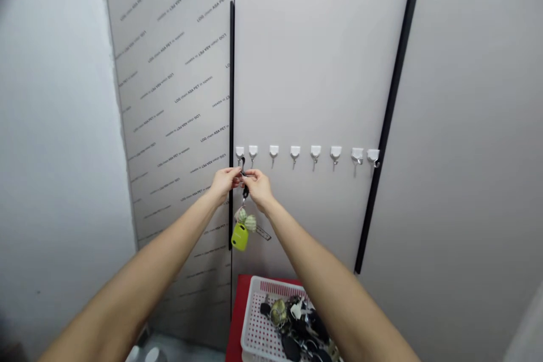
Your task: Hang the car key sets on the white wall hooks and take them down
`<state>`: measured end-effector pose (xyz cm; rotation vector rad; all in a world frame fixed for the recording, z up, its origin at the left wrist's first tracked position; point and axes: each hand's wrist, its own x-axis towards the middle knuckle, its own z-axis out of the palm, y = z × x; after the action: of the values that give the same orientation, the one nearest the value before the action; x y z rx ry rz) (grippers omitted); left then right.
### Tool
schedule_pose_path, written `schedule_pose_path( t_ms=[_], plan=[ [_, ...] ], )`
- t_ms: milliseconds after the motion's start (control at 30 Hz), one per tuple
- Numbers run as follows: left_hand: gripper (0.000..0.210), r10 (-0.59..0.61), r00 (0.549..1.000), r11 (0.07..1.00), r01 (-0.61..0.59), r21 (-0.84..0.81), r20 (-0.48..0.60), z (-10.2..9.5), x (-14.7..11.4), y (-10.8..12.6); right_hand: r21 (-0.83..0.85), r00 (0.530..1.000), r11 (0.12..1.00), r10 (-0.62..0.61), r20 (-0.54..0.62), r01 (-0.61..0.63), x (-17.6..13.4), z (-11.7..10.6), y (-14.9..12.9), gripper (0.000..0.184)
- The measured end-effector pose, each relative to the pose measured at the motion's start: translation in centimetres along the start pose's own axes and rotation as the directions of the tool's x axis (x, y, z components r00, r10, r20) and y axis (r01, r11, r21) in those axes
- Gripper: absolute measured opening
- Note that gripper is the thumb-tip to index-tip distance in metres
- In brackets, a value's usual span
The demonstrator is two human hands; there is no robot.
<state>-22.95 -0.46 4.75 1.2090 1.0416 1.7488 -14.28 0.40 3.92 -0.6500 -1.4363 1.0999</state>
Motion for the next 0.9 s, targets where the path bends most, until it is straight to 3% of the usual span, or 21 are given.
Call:
schedule_pose_path(
  t_ms=[267, 400, 533, 700, 800, 900],
  plan=[
    [0.017, -0.044, 0.992, 0.996, 0.053, 0.071, -0.119, -0.3, 3.2, -1.0, -0.073, 0.997, 0.995, 0.058, -0.045, -0.061, 3.3, 1.1, 1.9, 0.013],
    [0.019, -0.084, 0.989, 0.983, 0.102, 0.153, -0.121, -0.2, 3.9, -2.1, -0.170, 0.996, 0.982, 0.077, -0.042, -0.083, 4.3, 0.7, 3.7, 0.017],
    [0.017, -0.098, 0.988, 0.976, 0.119, 0.185, -0.122, -0.5, 3.7, -3.2, -0.321, 0.999, 0.947, 0.018, -0.042, -0.031, 4.0, 0.0, 4.5, 0.017],
    [0.007, -0.082, 0.994, 0.960, 0.098, 0.264, -0.072, -1.0, 2.3, -4.5, -0.509, 0.999, 0.859, -0.053, 0.011, 0.051, 0.6, -2.9, 5.2, 0.016],
    [0.010, -0.128, 0.992, 0.951, 0.126, 0.283, -0.012, -1.4, 1.3, -5.1, -0.603, 0.988, 0.797, 0.105, 0.115, -0.015, -3.5, -6.2, 7.4, 0.015],
    [0.018, -0.158, 0.987, 0.944, 0.150, 0.294, 0.004, -2.0, 0.2, -5.6, -0.768, 0.938, 0.635, 0.310, 0.153, -0.085, -8.4, -9.7, 10.2, 0.015]
  ],
)
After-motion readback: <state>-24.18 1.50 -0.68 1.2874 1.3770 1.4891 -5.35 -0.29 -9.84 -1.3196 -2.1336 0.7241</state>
